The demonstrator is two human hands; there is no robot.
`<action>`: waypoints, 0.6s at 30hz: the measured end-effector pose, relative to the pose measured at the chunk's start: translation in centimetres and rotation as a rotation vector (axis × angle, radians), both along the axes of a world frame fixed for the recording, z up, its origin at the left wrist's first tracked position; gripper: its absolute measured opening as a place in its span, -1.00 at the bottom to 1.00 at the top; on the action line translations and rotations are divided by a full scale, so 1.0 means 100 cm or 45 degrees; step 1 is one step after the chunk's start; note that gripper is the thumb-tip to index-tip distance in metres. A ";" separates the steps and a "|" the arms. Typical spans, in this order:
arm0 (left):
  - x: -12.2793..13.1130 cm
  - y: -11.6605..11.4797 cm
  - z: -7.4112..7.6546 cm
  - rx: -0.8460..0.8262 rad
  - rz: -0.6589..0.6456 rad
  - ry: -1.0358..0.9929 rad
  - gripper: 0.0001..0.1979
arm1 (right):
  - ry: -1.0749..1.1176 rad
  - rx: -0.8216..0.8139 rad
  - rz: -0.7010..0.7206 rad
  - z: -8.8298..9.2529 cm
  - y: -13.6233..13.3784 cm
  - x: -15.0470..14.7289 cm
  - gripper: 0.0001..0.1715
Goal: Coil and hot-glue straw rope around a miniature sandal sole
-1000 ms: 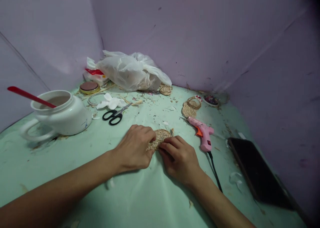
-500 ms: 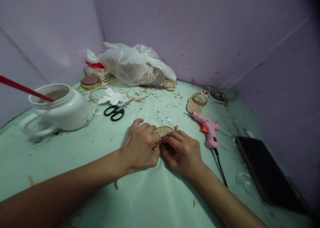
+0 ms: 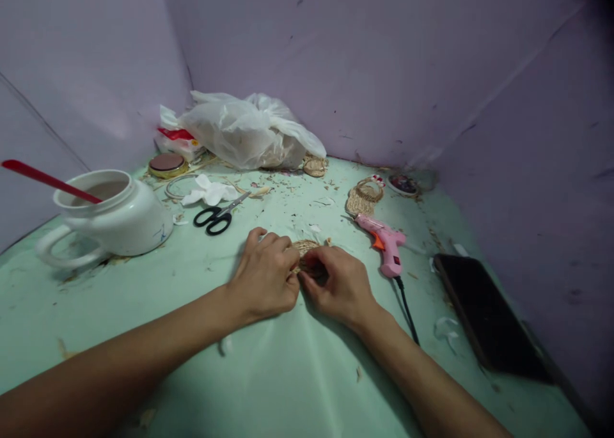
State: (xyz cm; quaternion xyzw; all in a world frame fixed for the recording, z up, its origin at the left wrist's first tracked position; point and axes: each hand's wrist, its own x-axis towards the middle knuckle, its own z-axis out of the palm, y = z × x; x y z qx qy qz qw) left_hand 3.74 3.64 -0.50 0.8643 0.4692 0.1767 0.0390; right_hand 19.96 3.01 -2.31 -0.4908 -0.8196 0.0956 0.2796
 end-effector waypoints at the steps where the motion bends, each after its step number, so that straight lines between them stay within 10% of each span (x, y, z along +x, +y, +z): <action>1: -0.001 0.001 0.000 -0.011 -0.005 -0.003 -0.92 | 0.053 -0.059 0.037 0.002 0.000 0.004 -0.82; 18: 0.010 -0.001 0.005 -0.028 0.085 0.091 -0.84 | 0.134 0.055 0.166 0.002 0.004 0.023 -0.87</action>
